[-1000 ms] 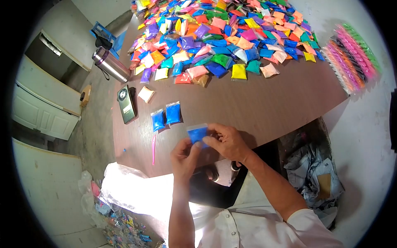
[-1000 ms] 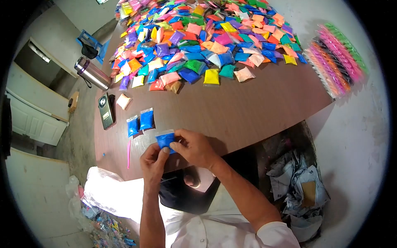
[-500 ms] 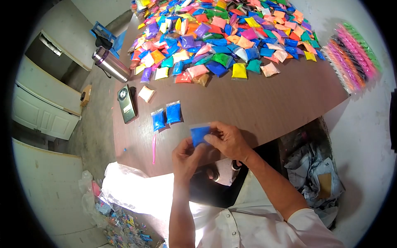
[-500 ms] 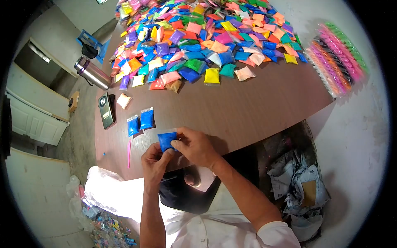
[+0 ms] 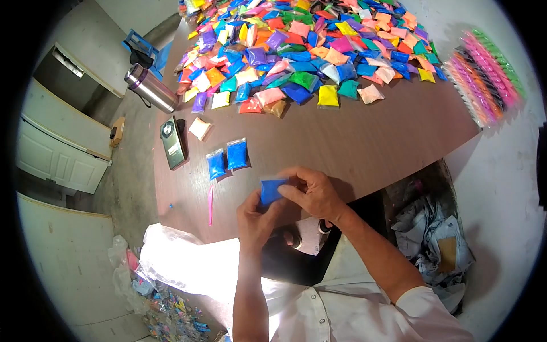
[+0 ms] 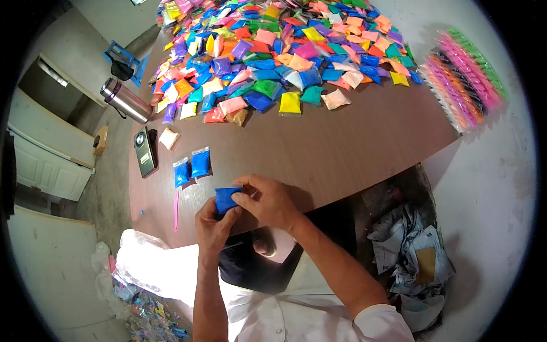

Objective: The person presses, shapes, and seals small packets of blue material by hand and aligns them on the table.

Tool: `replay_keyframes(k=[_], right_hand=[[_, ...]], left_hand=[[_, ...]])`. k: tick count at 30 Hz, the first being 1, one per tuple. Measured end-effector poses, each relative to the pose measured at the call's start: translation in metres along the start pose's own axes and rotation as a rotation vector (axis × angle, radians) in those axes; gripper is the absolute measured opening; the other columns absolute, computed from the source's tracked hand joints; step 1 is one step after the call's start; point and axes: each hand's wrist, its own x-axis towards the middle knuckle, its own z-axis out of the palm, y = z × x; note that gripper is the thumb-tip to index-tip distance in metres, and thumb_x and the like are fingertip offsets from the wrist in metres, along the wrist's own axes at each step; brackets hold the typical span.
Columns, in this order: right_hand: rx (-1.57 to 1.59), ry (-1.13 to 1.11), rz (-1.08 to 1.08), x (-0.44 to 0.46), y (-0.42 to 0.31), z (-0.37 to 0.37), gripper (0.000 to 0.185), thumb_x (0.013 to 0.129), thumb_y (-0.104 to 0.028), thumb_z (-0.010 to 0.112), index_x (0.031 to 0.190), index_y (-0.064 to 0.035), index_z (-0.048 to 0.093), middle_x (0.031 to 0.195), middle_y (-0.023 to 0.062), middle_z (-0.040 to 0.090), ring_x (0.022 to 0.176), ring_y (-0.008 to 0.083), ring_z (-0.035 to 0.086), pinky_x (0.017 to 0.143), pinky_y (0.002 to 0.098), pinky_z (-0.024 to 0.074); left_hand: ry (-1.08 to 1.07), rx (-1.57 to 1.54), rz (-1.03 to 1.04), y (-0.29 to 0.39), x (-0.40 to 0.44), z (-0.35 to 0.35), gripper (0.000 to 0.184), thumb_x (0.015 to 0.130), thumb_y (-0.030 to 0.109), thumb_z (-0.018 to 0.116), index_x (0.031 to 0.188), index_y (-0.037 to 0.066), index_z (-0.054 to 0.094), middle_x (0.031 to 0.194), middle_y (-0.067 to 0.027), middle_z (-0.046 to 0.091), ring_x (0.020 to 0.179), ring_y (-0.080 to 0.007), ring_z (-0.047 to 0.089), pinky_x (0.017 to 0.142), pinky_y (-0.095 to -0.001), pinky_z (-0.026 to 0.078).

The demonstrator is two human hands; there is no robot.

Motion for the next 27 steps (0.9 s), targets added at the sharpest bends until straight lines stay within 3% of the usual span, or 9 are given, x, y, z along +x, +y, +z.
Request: replay_keyframes(k=[8,15,20,27], right_hand=[[-0.046,-0.041,0.034,-0.001,-0.004,-0.003,0.022,0.096,-0.012,0.077,0.114,0.0003,0.071,0.095,0.0087,0.073,0.084,0.0151,0.069,0.079,0.0309,0.0574],[-0.015,-0.071,0.035,0.001,-0.001,-0.003,0.02,0.097,-0.01,0.075,0.114,0.0001,0.072,0.095,0.0085,0.073,0.084,0.0146,0.069,0.078,0.0312,0.0574],[-0.004,-0.069,0.076,0.0,0.001,-0.003,0.02,0.098,-0.011,0.075,0.113,0.0008,0.071,0.095,0.0092,0.073,0.085,0.0146,0.069,0.078,0.0312,0.0577],[-0.069,-0.084,0.026,0.001,-0.005,-0.004,0.021,0.097,-0.013,0.075,0.113,0.001,0.072,0.095,0.009,0.074,0.084,0.0164,0.069,0.078,0.031,0.0572]], left_hand=[[-0.039,-0.116,-0.028,-0.008,0.002,-0.003,0.024,0.096,0.009,0.081,0.116,-0.002,0.073,0.1,-0.0041,0.076,0.088,-0.0099,0.067,0.082,-0.0254,0.055],[-0.06,-0.03,-0.037,-0.009,0.002,-0.007,0.025,0.097,0.01,0.08,0.118,-0.002,0.073,0.1,-0.0048,0.076,0.089,-0.0102,0.068,0.083,-0.0257,0.055],[-0.069,-0.188,-0.1,0.0,0.003,-0.008,0.026,0.097,0.009,0.076,0.12,-0.003,0.074,0.102,-0.0062,0.076,0.092,-0.0116,0.069,0.083,-0.0265,0.055],[-0.064,-0.197,-0.032,-0.014,0.002,-0.011,0.023,0.099,0.008,0.074,0.119,-0.003,0.075,0.103,-0.006,0.077,0.094,-0.0122,0.07,0.086,-0.0269,0.055]])
